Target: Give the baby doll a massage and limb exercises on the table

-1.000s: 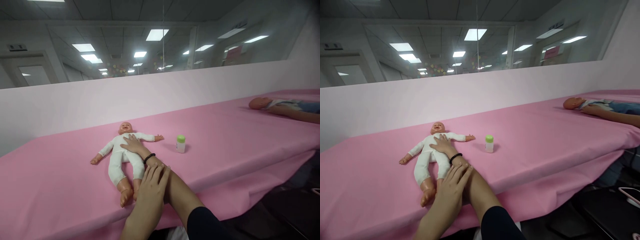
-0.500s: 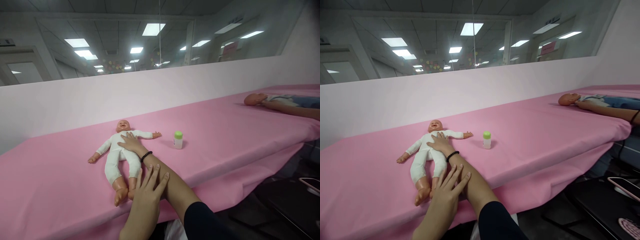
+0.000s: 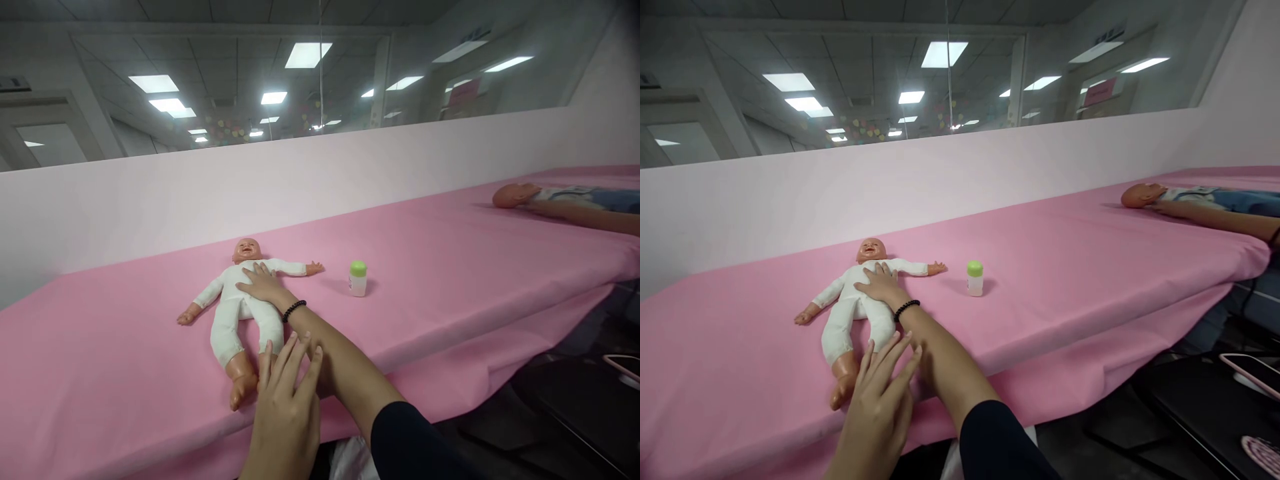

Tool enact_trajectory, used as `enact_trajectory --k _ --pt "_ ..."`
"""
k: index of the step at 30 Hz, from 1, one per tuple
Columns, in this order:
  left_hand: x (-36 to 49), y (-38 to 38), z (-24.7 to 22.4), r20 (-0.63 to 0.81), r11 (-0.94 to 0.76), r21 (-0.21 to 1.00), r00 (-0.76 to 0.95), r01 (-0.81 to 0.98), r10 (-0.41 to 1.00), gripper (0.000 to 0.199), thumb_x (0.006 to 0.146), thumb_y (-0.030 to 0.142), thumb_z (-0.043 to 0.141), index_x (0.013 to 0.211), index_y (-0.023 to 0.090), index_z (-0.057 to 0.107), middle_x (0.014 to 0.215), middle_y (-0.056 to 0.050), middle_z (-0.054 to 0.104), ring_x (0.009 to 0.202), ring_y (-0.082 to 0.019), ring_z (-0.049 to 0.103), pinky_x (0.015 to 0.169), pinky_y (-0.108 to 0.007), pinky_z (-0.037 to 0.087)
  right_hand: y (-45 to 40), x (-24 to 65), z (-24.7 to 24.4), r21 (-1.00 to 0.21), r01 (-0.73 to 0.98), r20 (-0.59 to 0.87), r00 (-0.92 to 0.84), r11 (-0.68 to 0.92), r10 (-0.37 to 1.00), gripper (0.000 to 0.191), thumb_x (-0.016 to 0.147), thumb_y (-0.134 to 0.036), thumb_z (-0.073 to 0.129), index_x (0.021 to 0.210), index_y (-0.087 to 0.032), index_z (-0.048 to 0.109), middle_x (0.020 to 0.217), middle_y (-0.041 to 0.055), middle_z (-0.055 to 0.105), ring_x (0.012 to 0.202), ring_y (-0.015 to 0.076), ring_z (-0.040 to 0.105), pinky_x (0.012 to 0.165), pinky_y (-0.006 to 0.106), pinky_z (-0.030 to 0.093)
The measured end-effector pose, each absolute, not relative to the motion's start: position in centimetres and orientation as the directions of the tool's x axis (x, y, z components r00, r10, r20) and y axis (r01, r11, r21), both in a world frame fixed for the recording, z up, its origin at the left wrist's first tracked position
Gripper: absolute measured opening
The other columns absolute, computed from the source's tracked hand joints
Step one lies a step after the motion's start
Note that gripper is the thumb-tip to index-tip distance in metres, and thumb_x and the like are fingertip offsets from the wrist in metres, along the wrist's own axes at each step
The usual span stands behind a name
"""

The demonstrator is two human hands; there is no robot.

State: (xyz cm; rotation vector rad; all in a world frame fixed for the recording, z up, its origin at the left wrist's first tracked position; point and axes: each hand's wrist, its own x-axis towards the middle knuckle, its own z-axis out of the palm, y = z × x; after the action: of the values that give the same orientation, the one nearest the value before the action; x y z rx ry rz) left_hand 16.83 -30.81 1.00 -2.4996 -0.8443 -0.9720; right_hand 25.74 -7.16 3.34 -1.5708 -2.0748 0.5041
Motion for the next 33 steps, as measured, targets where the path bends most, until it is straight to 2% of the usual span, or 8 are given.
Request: enact_trajectory --k 4,7,11,18,24,27,30,33 --pt "17.9 -30.9 0.5 0.705 -0.781 -0.065 0.582 0.622 0.405 0.059 0.087 0.0 0.042 0.145 0.011 0.05 0.149 -0.012 0.052 0.142 -0.026 0.044 0.118 -0.051 0.035 -6.9 25.7 3.1 -0.552 0.79 0.159 -0.217 0.269 0.963 0.077 0.093 -0.068 0.043 0.157 -0.028 0.031 0.168 0.0123 0.007 0.155 0.0354 0.0 0.118 0.066 0.001" --pt "18.8 -31.0 -0.3 0.714 -0.816 -0.042 0.589 0.576 0.379 0.049 0.091 0.002 0.045 0.137 0.014 0.057 0.144 -0.01 0.058 0.137 -0.025 0.05 0.114 -0.049 0.041 -6.9 25.7 3.1 -0.548 0.792 0.161 -0.216 0.269 0.963 0.077 0.093 -0.068 0.042 0.157 -0.028 0.032 0.168 0.0128 0.008 0.155 0.0356 0.001 0.118 0.066 0.001" --pt "19.9 -30.8 -1.0 0.801 -0.837 0.067 0.471 0.542 0.369 0.032 0.095 0.006 0.051 0.121 0.017 0.066 0.129 -0.008 0.068 0.128 -0.024 0.057 0.114 -0.05 0.042 -7.0 25.8 3.2 -0.543 0.795 0.158 -0.22 0.271 0.962 0.076 0.093 -0.068 0.042 0.158 -0.028 0.031 0.168 0.012 0.009 0.155 0.0351 0.002 0.119 0.065 0.002" --pt "20.5 -30.7 -0.8 0.904 -0.872 0.168 0.281 0.46 0.322 0.025 0.089 -0.001 0.055 0.097 0.018 0.069 0.109 -0.004 0.072 0.11 -0.019 0.065 0.114 -0.044 0.042 -6.9 25.7 3.2 -0.54 0.8 0.151 -0.213 0.261 0.965 0.076 0.094 -0.067 0.042 0.157 -0.028 0.032 0.168 0.0127 0.008 0.155 0.0349 0.002 0.118 0.066 0.002" --pt "19.1 -31.4 -1.1 0.866 -0.923 0.249 0.358 0.294 0.348 0.017 0.089 0.006 0.052 0.086 0.018 0.063 0.104 -0.007 0.071 0.102 -0.02 0.066 0.108 -0.047 0.045 -7.0 25.7 3.3 -0.542 0.799 0.149 -0.214 0.26 0.966 0.075 0.094 -0.065 0.043 0.157 -0.027 0.032 0.168 0.0132 0.01 0.155 0.035 0.002 0.119 0.065 0.003" --pt "17.9 -31.6 -1.0 0.852 -0.958 0.225 0.441 0.181 0.283 0.01 0.089 0.015 0.058 0.081 0.019 0.062 0.089 -0.003 0.071 0.081 -0.015 0.065 0.092 -0.036 0.053 -7.1 25.7 3.3 -0.54 0.798 0.157 -0.216 0.267 0.964 0.074 0.094 -0.065 0.043 0.157 -0.027 0.033 0.167 0.0129 0.012 0.155 0.0349 0.003 0.119 0.065 0.004" --pt "16.6 -31.5 -1.1 0.817 -0.971 0.193 0.525 0.138 0.237 0.015 0.089 0.019 0.064 0.075 0.019 0.059 0.079 0.0 0.069 0.072 -0.012 0.062 0.077 -0.027 0.052 -7.4 25.7 3.4 -0.546 0.794 0.163 -0.213 0.268 0.963 0.074 0.094 -0.064 0.044 0.157 -0.028 0.033 0.168 0.0123 0.01 0.155 0.0347 0.003 0.119 0.065 0.004" --pt "15.5 -31.0 -2.0 0.751 -0.97 0.162 0.616 0.179 0.239 0.022 0.091 0.028 0.067 0.073 0.019 0.059 0.075 0.003 0.068 0.07 -0.011 0.06 0.086 -0.029 0.051 -7.6 25.8 3.5 -0.55 0.793 0.163 -0.208 0.264 0.964 0.074 0.094 -0.064 0.044 0.157 -0.028 0.033 0.168 0.0125 0.01 0.155 0.0347 0.003 0.119 0.065 0.003"
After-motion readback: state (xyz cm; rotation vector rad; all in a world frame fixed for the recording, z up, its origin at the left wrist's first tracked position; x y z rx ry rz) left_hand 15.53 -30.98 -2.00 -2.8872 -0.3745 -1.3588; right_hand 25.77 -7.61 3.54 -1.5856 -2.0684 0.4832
